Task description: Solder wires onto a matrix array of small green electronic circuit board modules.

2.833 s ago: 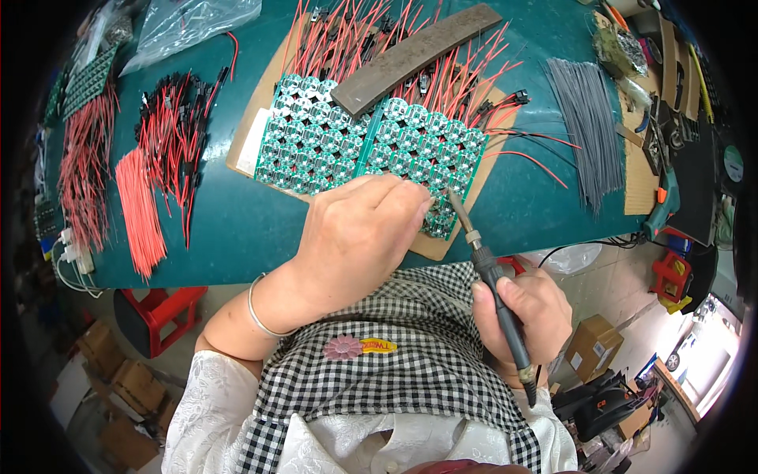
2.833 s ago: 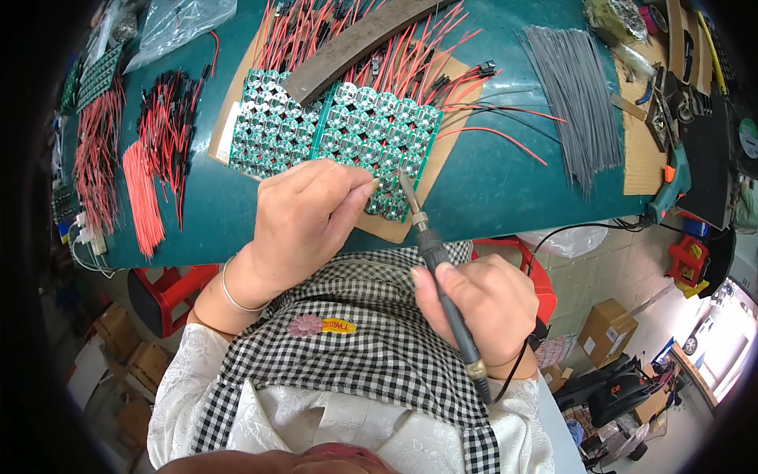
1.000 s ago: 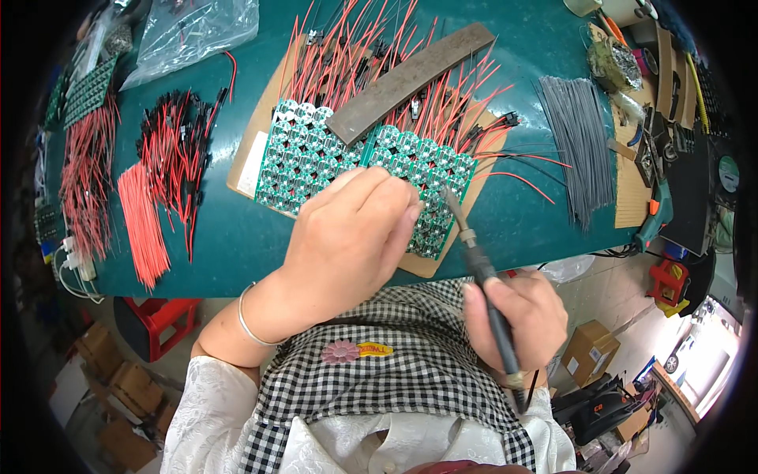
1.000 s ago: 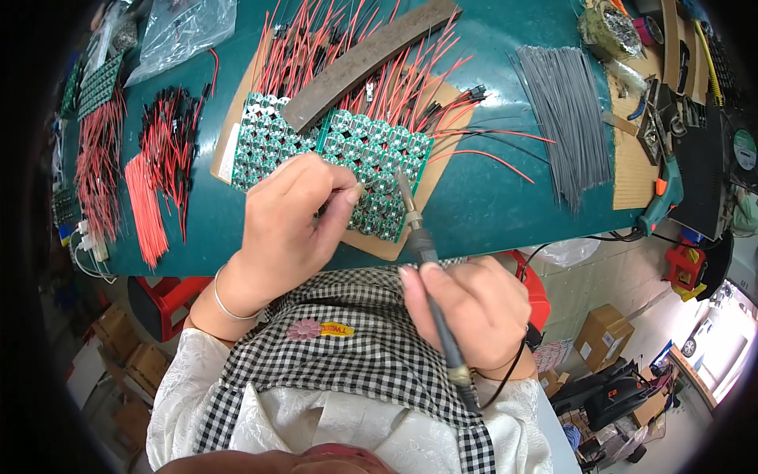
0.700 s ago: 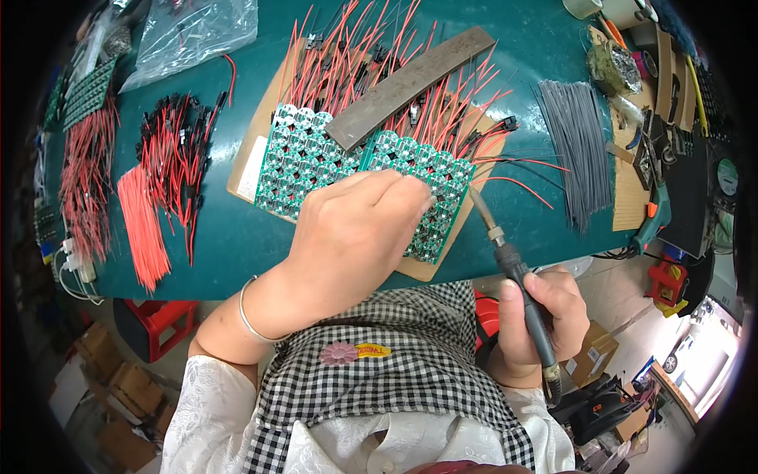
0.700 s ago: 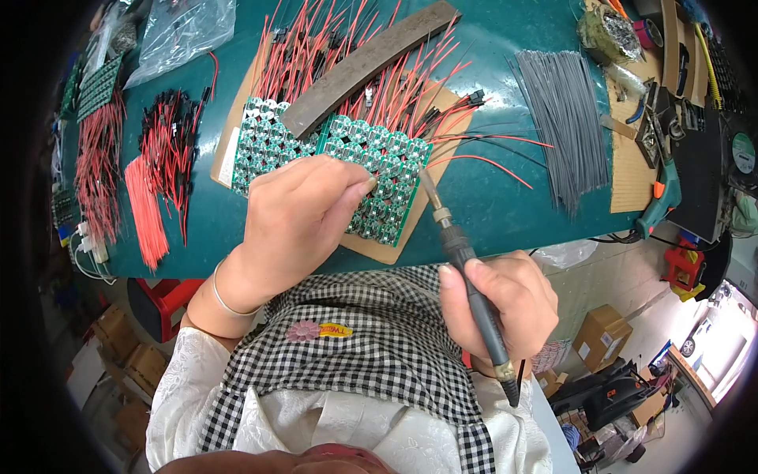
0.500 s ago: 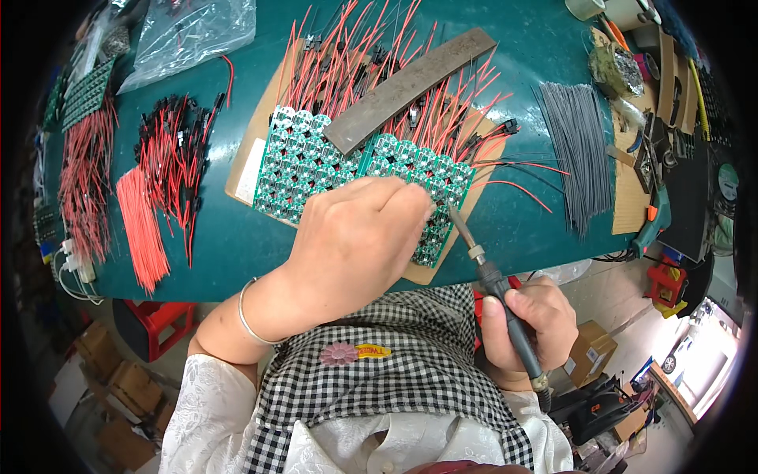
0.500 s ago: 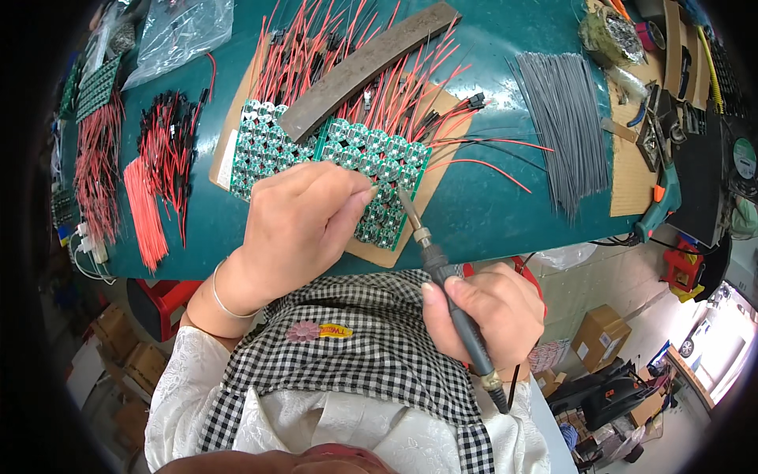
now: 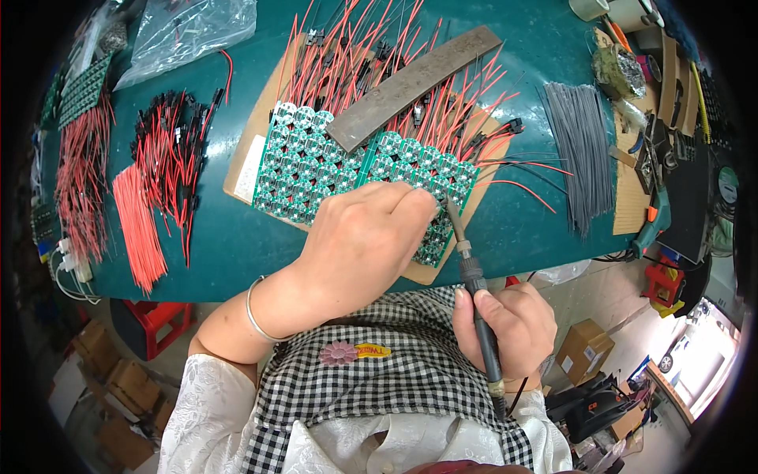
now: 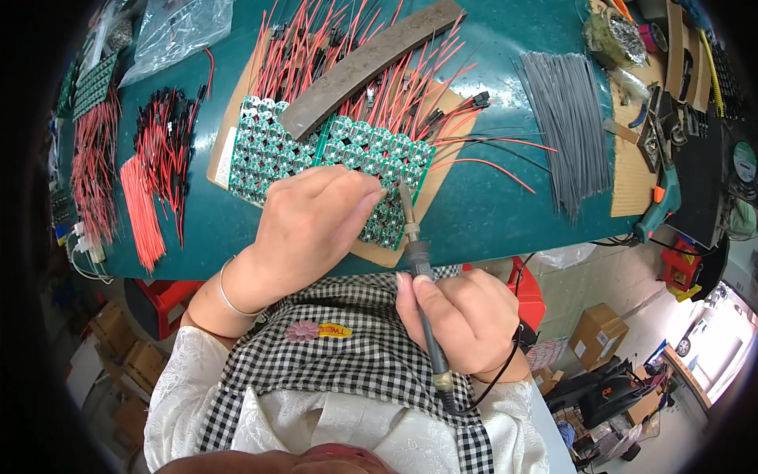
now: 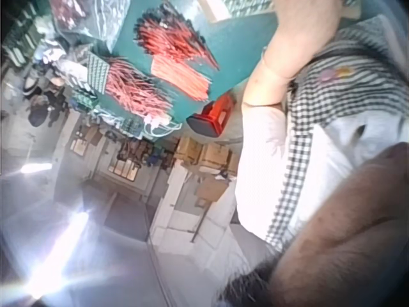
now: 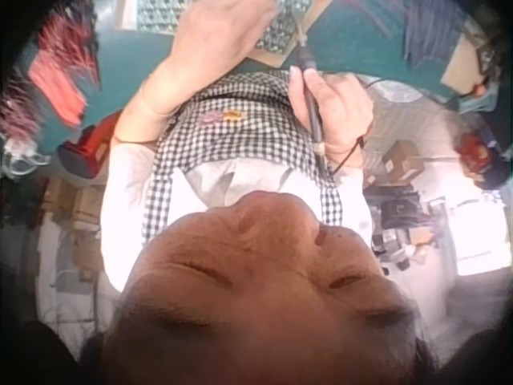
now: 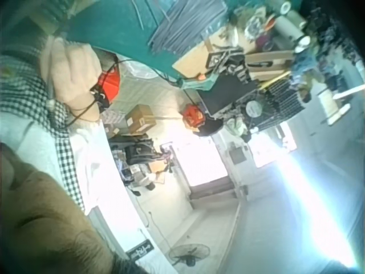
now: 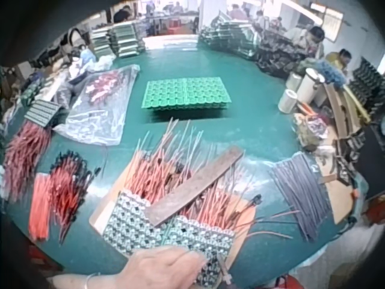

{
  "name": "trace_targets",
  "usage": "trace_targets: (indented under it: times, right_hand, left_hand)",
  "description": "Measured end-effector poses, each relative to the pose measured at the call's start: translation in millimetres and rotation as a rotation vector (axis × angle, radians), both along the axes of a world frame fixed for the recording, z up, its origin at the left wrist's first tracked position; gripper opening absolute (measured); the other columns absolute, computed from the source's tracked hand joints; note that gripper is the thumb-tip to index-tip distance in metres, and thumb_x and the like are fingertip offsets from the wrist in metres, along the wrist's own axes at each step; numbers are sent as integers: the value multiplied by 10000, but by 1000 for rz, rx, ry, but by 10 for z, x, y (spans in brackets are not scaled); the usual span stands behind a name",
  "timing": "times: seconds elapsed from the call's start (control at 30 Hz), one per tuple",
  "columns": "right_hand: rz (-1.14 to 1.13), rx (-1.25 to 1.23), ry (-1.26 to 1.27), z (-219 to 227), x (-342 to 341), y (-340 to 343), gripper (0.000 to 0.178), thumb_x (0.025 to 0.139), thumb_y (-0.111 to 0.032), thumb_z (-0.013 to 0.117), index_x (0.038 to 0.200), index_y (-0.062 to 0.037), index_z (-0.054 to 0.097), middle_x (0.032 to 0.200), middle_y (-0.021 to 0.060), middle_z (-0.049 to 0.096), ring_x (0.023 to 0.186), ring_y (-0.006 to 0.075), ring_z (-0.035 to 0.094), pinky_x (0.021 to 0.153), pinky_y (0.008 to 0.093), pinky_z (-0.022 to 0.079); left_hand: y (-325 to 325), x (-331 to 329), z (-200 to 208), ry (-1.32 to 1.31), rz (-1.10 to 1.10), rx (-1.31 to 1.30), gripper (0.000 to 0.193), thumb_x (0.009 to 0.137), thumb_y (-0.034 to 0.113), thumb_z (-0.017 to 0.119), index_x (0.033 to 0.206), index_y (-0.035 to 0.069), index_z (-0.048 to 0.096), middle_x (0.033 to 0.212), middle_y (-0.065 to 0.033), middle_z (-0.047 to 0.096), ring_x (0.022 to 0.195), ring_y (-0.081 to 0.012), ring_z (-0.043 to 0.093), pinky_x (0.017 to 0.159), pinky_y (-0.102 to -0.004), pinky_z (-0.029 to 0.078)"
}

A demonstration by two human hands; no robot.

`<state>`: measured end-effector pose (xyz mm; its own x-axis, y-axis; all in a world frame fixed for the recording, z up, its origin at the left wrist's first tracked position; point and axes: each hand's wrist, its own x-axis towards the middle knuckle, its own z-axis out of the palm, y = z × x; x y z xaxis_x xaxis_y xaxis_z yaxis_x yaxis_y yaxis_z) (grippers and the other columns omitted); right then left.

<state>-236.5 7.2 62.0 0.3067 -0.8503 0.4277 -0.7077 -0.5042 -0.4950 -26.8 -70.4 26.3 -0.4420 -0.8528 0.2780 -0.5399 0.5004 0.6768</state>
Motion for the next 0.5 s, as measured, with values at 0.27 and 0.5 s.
trace_targets:
  times: [0.27,0.5]
  right_hand:
    - [-57,38,-125,102,-115,87,310,772,59,814,997,-15,614,719,102,621,572,212,578,533,342,465]
    - [-125,-15,-208,40,-135,-30,328,761,12,878,986,-52,647,696,73,643,546,224,618,514,335,503]
  left_hand:
    - [0,104,176,41,62,-17,155,832,-19,794,931,28,684,824,-104,718,683,-297,689,612,-389,547]
    - [-90,-7,77,32,43,-77,104,873,58,712,907,53,615,766,-100,633,722,-323,677,617,-438,545]
